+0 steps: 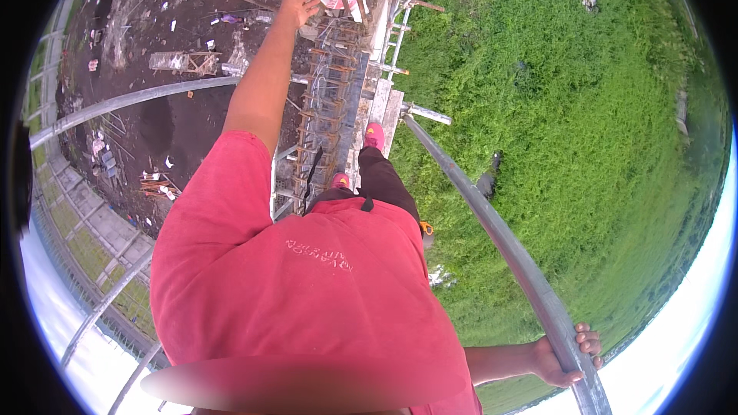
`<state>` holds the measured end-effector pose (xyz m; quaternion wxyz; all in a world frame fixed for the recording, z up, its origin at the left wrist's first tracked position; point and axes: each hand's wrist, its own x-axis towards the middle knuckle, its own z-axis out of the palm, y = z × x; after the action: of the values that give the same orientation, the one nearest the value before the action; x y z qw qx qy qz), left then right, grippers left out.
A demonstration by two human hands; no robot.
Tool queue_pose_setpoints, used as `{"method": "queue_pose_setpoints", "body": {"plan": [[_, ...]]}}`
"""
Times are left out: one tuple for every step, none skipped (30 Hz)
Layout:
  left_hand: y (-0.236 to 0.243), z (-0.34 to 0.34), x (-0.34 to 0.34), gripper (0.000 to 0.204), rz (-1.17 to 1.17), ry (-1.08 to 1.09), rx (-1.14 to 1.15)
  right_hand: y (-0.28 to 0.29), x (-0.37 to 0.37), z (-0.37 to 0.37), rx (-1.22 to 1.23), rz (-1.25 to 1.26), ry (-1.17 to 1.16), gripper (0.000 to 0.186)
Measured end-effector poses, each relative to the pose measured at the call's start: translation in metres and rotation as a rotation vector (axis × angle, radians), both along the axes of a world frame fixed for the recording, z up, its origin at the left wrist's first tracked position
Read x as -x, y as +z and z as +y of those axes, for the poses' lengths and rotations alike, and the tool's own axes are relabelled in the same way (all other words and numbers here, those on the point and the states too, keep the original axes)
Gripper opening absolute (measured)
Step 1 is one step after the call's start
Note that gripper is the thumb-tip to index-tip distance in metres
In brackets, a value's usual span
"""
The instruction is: The person climbs a metal scaffolding structure and, together with a coworker, lifts and positions a long wooden plank onto the scaffolding frame. They adjust the plank's position to secure it in place.
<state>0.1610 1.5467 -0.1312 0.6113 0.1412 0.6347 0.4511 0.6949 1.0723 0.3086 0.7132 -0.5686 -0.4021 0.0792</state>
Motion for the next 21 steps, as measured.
{"method": "queue_pose_setpoints", "body": {"plan": [[-0.002,-0.021,0.008,0.105,-0.020,-0.014,-0.008,0.002,-0.004,0.000,0.007,-0.003,0.070,0.043],[-0.006,-0.042,0.016,0.106,-0.042,-0.024,-0.009,0.004,-0.008,0.000,0.006,-0.006,0.136,0.047],[-0.011,-0.065,0.028,0.107,-0.027,-0.015,0.040,0.007,-0.011,0.000,0.011,0.023,0.204,0.056],[-0.017,-0.092,0.042,0.108,-0.013,-0.008,0.091,0.011,-0.016,0.001,0.011,0.039,0.313,0.060],[-0.022,-0.117,0.057,0.109,0.003,-0.014,0.127,0.016,-0.021,0.002,0.023,0.069,0.431,0.064],[-0.028,-0.144,0.074,0.111,0.048,0.032,0.202,0.020,-0.025,0.003,0.007,0.117,0.539,0.068],[-0.031,-0.171,0.094,0.112,0.094,0.056,0.255,0.025,-0.030,0.004,-0.029,0.138,0.585,0.070],[-0.033,-0.198,0.116,0.111,0.135,0.077,0.325,0.025,-0.035,0.007,0.019,0.108,0.663,0.066],[-0.033,-0.224,0.138,0.110,0.174,0.092,0.384,0.025,-0.040,0.009,0.012,0.094,0.765,0.061],[-0.032,-0.249,0.158,0.108,0.188,0.131,0.418,0.024,-0.044,0.012,-0.003,0.086,0.852,0.057],[-0.029,-0.269,0.178,0.107,0.212,0.169,0.462,0.022,-0.047,0.012,-0.010,0.061,0.806,0.055],[-0.023,-0.282,0.197,0.105,0.211,0.202,0.451,0.020,-0.050,0.014,-0.048,0.104,0.866,0.055],[-0.018,-0.292,0.210,0.103,0.220,0.240,0.477,0.018,-0.052,0.015,-0.073,0.140,0.927,0.056],[-0.010,-0.294,0.219,0.102,0.239,0.234,0.443,0.016,-0.052,0.016,-0.094,0.176,0.971,0.057],[0.002,-0.286,0.230,0.101,0.264,0.231,0.423,0.015,-0.052,0.016,-0.095,0.147,0.941,0.056],[0.017,-0.275,0.238,0.100,0.291,0.227,0.404,0.015,-0.052,0.017,-0.085,0.121,0.891,0.055],[0.035,-0.254,0.243,0.098,0.343,0.187,0.311,0.014,-0.050,0.017,-0.112,0.101,0.859,0.054],[0.056,-0.226,0.246,0.096,0.398,0.141,0.210,0.015,-0.049,0.017,-0.085,0.095,0.835,0.055],[0.079,-0.193,0.247,0.093,0.431,0.085,0.089,0.015,-0.049,0.017,-0.084,0.098,0.834,0.055],[0.105,-0.159,0.246,0.095,0.442,0.091,-0.042,0.016,-0.048,0.016,-0.083,0.103,0.835,0.055],[0.130,-0.120,0.242,0.099,0.512,0.108,-0.155,0.017,-0.048,0.016,-0.075,0.100,0.845,0.056]]}}
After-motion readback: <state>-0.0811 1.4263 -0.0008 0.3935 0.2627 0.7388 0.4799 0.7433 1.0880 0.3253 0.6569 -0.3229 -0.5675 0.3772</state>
